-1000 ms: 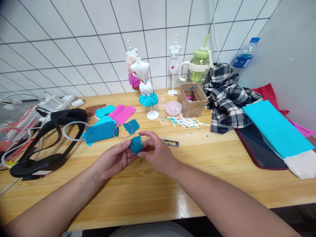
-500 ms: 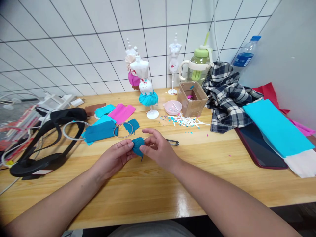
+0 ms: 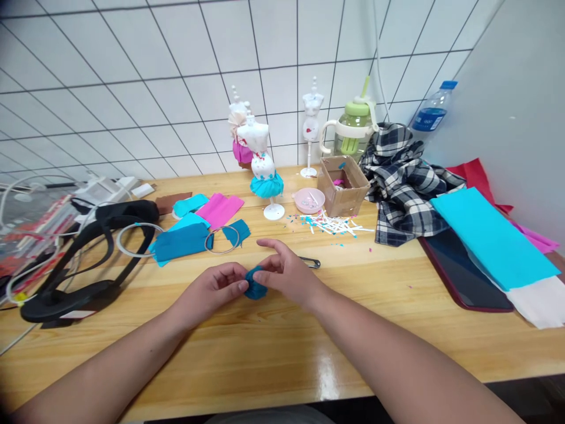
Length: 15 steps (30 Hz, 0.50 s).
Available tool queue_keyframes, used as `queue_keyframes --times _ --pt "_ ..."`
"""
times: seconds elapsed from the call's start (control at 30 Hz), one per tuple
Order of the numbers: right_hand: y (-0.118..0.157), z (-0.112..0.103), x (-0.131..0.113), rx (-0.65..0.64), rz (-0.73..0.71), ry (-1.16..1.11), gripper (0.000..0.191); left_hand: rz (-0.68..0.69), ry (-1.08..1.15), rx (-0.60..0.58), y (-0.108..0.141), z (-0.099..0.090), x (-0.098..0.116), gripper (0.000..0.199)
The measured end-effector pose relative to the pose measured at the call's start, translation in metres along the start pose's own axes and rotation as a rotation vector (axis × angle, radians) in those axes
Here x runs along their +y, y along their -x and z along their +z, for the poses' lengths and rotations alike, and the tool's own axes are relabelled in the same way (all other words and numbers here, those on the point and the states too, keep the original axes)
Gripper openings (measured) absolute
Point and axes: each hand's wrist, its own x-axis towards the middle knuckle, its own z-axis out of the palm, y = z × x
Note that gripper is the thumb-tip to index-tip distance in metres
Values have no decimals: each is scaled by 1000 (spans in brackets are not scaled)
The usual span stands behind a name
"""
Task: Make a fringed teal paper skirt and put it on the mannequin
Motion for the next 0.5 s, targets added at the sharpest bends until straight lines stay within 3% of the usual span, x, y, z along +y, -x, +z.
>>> queue_keyframes --times 0.17,0.33,0.4,0.5 --pt "0 7 2 128 -98 -97 60 60 127 -22 0 0 -2 53" --pt "0 7 7 150 -106 -104 51 -4 24 28 -2 2 -1 31" --pt "1 4 6 148 -161 -8 47 -2 -24 47 -2 1 -1 29" --pt "3 1 2 144 -295 323 38 35 -139 42 0 0 -1 24"
